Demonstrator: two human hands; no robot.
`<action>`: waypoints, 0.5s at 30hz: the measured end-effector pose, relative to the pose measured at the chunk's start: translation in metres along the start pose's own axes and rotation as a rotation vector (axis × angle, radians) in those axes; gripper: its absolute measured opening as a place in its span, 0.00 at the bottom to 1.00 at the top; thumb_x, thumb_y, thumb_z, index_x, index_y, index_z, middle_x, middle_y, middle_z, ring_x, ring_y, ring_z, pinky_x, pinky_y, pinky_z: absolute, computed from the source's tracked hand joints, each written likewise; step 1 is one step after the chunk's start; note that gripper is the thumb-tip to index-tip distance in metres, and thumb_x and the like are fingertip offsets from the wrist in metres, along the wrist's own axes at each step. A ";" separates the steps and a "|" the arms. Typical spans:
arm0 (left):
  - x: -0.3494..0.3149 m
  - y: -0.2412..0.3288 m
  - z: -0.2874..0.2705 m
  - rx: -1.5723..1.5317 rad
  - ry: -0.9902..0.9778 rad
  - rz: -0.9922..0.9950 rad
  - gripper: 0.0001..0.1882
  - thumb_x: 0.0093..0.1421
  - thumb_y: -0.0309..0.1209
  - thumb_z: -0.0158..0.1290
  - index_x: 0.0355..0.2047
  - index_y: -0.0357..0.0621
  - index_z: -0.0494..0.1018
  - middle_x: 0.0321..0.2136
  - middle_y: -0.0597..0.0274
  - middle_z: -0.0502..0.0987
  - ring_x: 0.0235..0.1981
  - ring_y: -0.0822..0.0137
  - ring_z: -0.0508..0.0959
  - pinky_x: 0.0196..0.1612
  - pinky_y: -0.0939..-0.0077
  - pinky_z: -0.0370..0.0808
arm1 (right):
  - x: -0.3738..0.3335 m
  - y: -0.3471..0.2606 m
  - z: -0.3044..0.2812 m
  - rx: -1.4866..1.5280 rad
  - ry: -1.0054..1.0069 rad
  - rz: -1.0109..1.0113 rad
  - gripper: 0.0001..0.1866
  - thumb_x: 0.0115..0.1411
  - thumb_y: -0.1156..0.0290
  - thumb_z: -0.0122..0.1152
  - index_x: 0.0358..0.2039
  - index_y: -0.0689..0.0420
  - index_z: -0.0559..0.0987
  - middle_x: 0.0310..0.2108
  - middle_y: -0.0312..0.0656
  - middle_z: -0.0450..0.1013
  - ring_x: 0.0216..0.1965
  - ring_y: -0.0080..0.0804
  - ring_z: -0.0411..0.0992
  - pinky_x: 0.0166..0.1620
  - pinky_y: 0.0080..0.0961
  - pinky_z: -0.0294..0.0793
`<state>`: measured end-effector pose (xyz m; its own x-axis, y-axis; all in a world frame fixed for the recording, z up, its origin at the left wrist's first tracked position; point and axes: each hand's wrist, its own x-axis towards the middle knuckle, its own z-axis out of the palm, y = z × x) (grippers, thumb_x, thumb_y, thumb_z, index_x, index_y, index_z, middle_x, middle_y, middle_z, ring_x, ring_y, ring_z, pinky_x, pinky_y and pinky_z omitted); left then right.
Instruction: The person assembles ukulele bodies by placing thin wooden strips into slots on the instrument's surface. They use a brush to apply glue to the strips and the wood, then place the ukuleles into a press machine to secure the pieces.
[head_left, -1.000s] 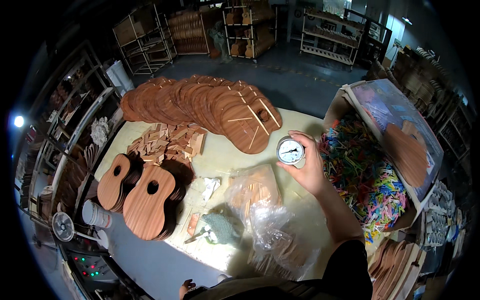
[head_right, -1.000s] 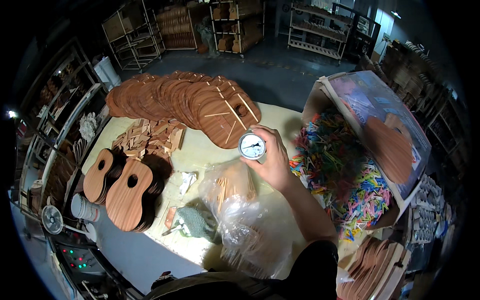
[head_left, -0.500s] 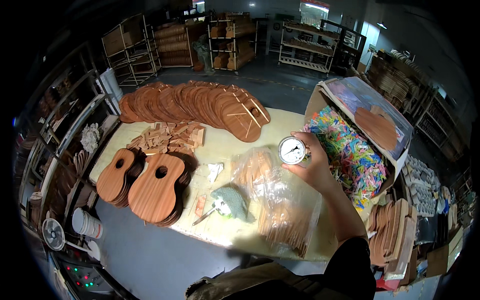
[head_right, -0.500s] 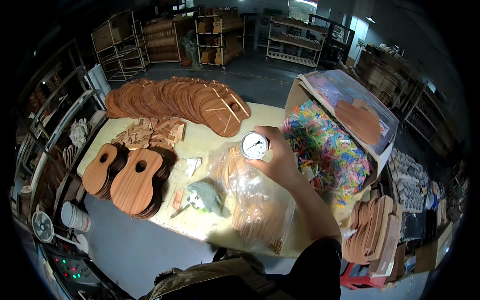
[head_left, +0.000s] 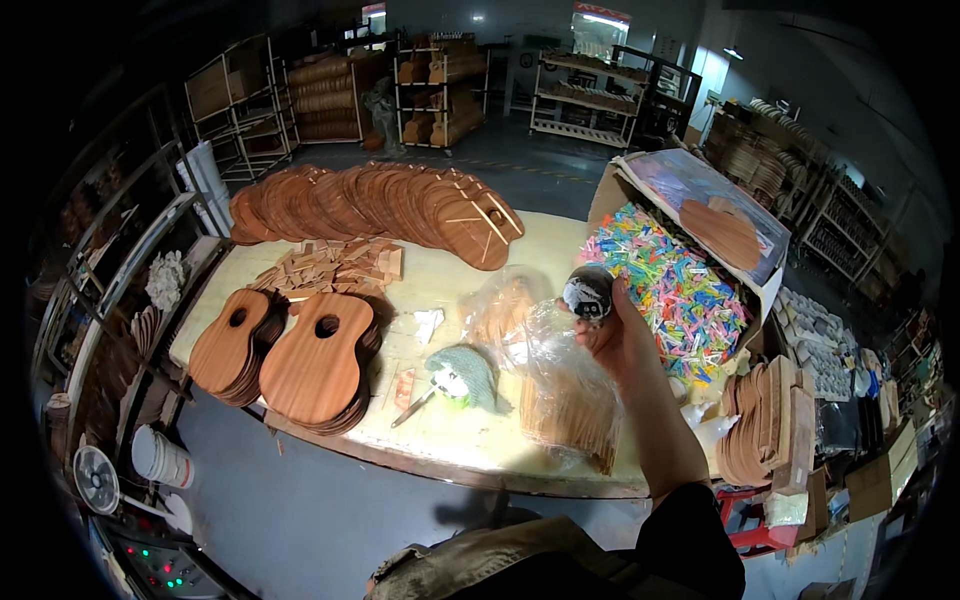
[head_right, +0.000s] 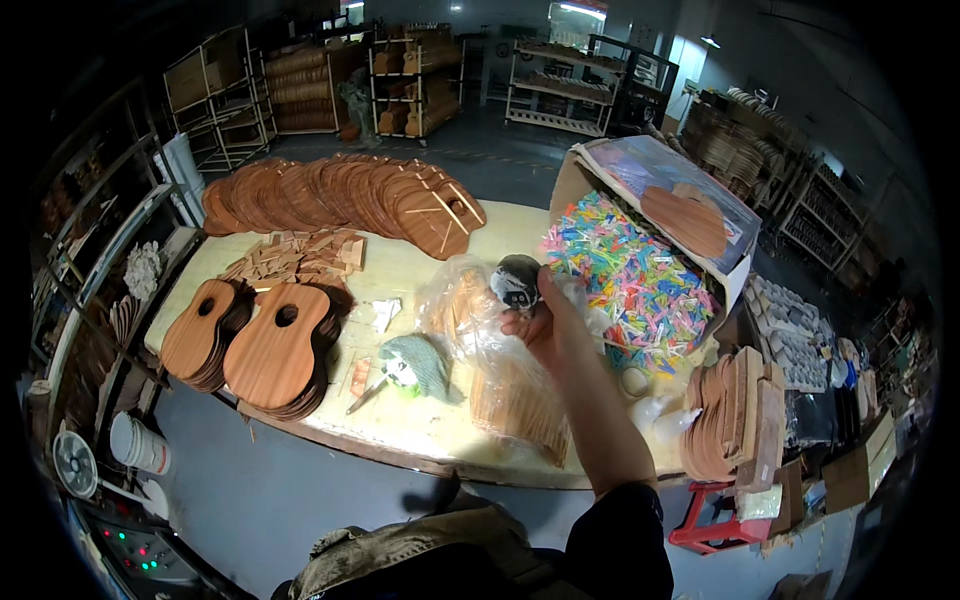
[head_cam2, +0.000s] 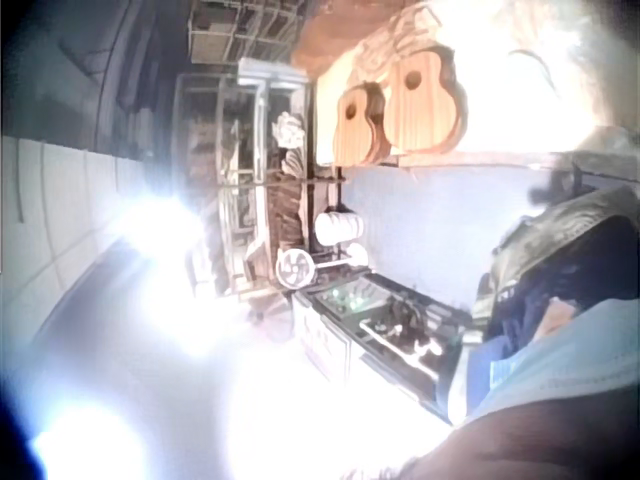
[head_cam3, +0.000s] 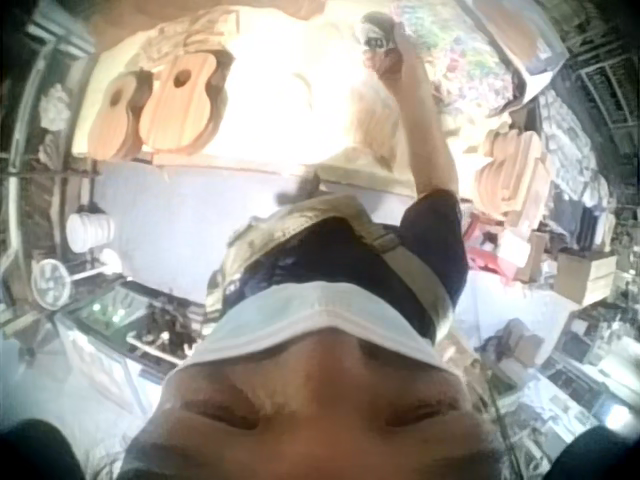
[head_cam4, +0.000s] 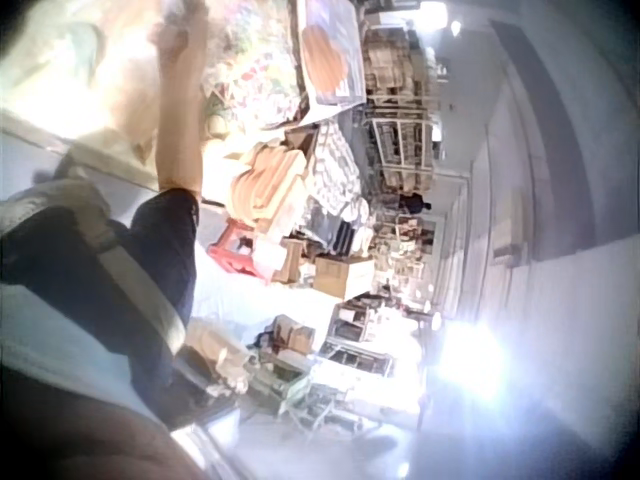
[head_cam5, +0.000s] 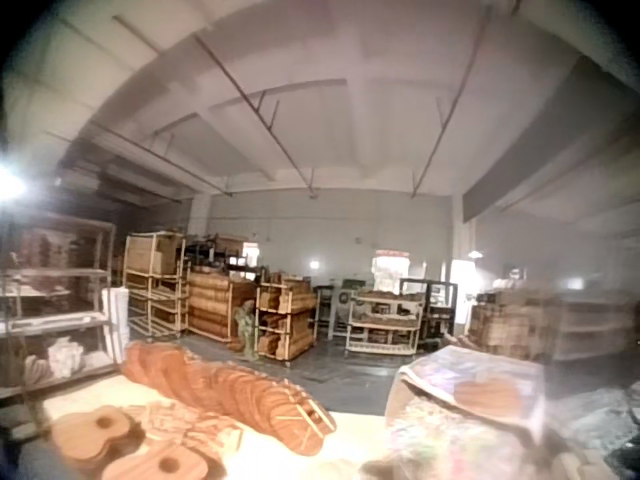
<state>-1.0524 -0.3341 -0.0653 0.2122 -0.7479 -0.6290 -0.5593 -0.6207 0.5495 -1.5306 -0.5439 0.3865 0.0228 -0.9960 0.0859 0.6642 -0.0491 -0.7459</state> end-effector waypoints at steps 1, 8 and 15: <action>0.001 -0.001 0.001 0.004 -0.009 0.005 0.22 0.56 0.40 0.54 0.48 0.40 0.73 0.35 0.51 0.80 0.37 0.61 0.80 0.41 0.67 0.76 | -0.002 0.003 -0.007 0.049 -0.016 0.061 0.28 0.65 0.45 0.46 0.51 0.56 0.70 0.42 0.55 0.75 0.25 0.32 0.76 0.30 0.23 0.78; 0.002 -0.011 -0.012 0.023 -0.024 0.026 0.22 0.56 0.40 0.53 0.48 0.40 0.73 0.35 0.52 0.80 0.36 0.61 0.80 0.40 0.68 0.76 | -0.022 0.027 0.012 0.280 0.041 0.132 0.30 0.65 0.44 0.45 0.54 0.56 0.67 0.50 0.64 0.67 0.35 0.31 0.75 0.33 0.21 0.78; -0.003 -0.020 -0.026 0.030 -0.041 0.048 0.22 0.57 0.39 0.53 0.48 0.40 0.73 0.35 0.52 0.80 0.35 0.62 0.80 0.40 0.68 0.75 | -0.033 0.054 0.023 0.300 0.146 0.241 0.29 0.65 0.43 0.44 0.54 0.54 0.68 0.50 0.51 0.68 0.48 0.37 0.70 0.34 0.17 0.77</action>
<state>-1.0213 -0.3260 -0.0600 0.1516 -0.7661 -0.6246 -0.5917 -0.5765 0.5635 -1.4784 -0.5116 0.3584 0.1126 -0.9775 -0.1781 0.8415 0.1892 -0.5060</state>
